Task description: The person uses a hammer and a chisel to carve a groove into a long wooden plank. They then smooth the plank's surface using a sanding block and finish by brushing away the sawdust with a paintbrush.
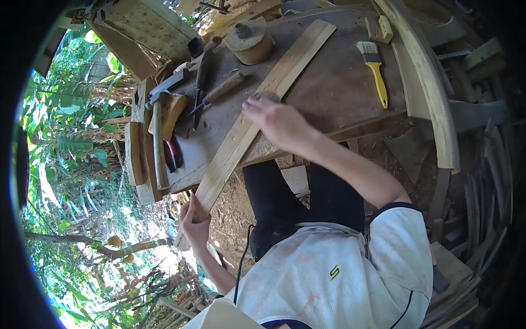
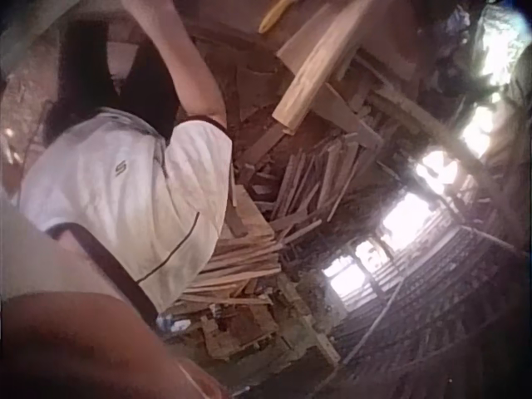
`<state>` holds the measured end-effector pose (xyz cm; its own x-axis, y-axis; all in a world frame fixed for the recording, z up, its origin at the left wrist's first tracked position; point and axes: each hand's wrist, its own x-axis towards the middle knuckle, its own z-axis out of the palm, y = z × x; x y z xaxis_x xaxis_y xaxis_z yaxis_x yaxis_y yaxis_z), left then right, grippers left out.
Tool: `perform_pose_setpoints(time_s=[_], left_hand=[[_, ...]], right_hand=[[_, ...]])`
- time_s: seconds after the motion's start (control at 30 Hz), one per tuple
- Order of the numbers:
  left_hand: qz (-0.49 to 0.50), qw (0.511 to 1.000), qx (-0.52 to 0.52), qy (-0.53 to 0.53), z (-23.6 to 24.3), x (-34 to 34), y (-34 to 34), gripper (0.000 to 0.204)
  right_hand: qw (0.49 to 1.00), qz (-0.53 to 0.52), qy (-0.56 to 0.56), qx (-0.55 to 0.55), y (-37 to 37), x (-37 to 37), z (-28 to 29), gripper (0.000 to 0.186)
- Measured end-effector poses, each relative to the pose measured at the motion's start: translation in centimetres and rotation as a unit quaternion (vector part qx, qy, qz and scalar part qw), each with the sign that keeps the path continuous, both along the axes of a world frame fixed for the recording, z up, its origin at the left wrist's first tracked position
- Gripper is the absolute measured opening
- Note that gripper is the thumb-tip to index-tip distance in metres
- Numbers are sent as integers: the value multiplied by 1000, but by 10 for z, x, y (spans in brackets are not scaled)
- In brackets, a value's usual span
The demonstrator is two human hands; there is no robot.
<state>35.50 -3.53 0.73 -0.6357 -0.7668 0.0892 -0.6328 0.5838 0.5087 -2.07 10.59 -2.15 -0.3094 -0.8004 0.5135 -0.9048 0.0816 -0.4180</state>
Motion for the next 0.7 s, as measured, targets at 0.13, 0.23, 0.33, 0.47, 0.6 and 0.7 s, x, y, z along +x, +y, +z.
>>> perform_pose_setpoints(time_s=[0.13, 0.23, 0.33, 0.47, 0.6, 0.7], left_hand=[[2, 1000, -21, -6, 1, 4, 7, 84], [9, 999, -30, -5, -1, 6, 3, 85], [40, 999, 26, -3, 4, 27, -12, 85], [47, 999, 3, -12, 1, 35, -17, 81], [58, 998, -40, -3, -11, 63, -25, 80], [53, 998, -41, -1, -7, 62, -18, 77]], right_hand=[[980, -177, -80, 48, 19, -86, 29, 32], [991, -127, 16, 29, 11, -46, 10, 31], [993, -74, -55, 77, 19, -49, 23, 31], [979, -193, 51, 46, 36, -124, 15, 35], [992, -100, 51, 51, 21, -80, 4, 37], [962, -153, -79, 212, 20, -120, 42, 37]])
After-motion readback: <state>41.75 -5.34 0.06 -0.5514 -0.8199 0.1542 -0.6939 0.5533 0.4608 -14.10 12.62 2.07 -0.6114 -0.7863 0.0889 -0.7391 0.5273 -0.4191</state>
